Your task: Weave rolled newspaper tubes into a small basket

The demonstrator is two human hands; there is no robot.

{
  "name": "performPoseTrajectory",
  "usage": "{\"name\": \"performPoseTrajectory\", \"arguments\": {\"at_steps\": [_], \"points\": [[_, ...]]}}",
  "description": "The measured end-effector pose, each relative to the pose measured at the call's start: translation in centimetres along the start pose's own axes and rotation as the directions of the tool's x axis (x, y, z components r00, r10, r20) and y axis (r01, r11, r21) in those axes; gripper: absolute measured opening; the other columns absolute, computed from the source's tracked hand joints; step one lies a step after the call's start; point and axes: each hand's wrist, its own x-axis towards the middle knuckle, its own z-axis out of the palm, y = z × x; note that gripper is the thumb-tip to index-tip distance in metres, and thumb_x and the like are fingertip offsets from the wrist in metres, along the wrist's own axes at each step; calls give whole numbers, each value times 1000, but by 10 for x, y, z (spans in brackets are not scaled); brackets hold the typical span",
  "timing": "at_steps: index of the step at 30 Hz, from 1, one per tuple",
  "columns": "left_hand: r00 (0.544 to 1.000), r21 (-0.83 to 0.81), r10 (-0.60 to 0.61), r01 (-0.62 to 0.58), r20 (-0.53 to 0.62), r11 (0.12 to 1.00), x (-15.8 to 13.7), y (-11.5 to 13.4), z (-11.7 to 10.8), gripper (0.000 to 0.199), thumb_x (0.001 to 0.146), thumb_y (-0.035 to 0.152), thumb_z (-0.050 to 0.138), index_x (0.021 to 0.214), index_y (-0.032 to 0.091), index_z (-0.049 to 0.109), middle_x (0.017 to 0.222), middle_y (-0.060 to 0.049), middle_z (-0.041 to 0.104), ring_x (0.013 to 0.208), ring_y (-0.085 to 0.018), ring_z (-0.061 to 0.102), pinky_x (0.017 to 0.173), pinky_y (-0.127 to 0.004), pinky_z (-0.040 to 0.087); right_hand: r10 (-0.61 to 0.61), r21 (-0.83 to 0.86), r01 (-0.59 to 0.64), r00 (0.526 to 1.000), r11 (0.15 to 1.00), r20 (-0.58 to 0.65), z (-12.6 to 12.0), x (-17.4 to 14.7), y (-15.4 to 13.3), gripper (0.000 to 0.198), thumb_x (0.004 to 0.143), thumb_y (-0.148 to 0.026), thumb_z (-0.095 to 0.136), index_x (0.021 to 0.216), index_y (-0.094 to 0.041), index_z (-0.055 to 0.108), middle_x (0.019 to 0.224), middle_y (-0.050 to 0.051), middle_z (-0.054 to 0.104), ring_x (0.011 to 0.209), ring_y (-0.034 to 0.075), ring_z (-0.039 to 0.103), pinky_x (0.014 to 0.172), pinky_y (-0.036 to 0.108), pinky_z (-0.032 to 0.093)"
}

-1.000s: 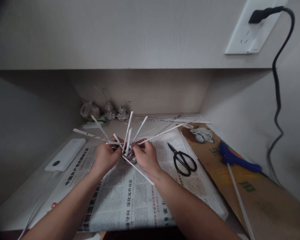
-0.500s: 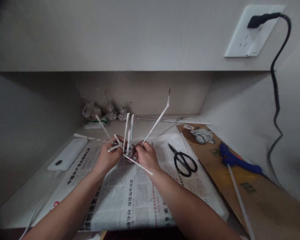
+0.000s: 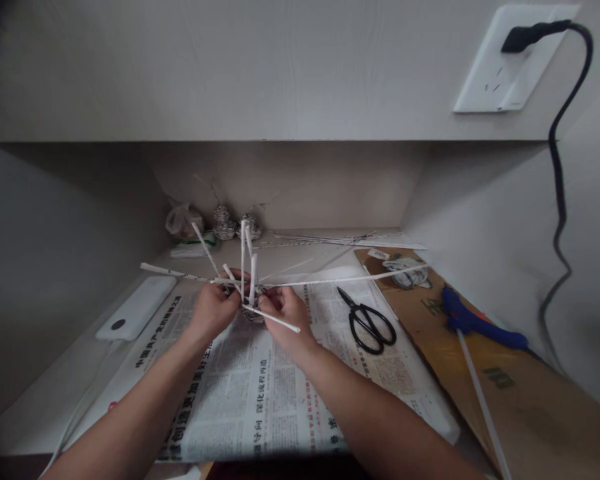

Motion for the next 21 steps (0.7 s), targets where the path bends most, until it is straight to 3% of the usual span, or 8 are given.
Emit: {"name": "performPoseTrajectory", "arguments": {"at_steps": [4, 10, 17, 21], "points": [[1000, -53, -9, 9, 8, 999, 2, -4, 0, 15, 74, 19, 56, 84, 16, 67, 78, -3, 71, 73, -17, 66, 68, -26, 51, -119, -57, 125, 988, 990, 102, -2, 0, 6, 33, 74, -36, 70, 103, -20, 64, 70, -2, 61, 61, 12, 58, 56, 23, 47], [999, -20, -42, 42, 10, 999, 4, -3, -3, 19, 70, 18, 56, 84, 16, 68, 79, -4, 72, 74, -19, 66, 69, -26, 50, -175, -154, 215, 955, 964, 239, -8, 1, 0, 22, 82, -27, 59, 101, -22, 69, 88, 2, 68, 81, 17, 63, 73, 28, 49], [982, -158, -140, 159, 126, 975, 2, 4, -7, 22, 66, 15, 55, 85, 16, 67, 69, -1, 69, 61, -15, 63, 58, -23, 48, -307, -368, 362, 930, 857, 200, -11, -3, -4, 10, 78, -26, 65, 86, -22, 69, 80, 2, 66, 73, 17, 58, 66, 27, 45], [986, -152, -93, 113, 136, 982, 2, 10, -11, 21, 65, 12, 56, 82, 17, 67, 70, 1, 69, 63, -14, 61, 61, -22, 47, -261, -298, 319, 940, 900, 220, -12, 1, -4, 15, 83, -33, 62, 88, -21, 69, 80, 2, 67, 72, 17, 59, 64, 26, 44]]}}
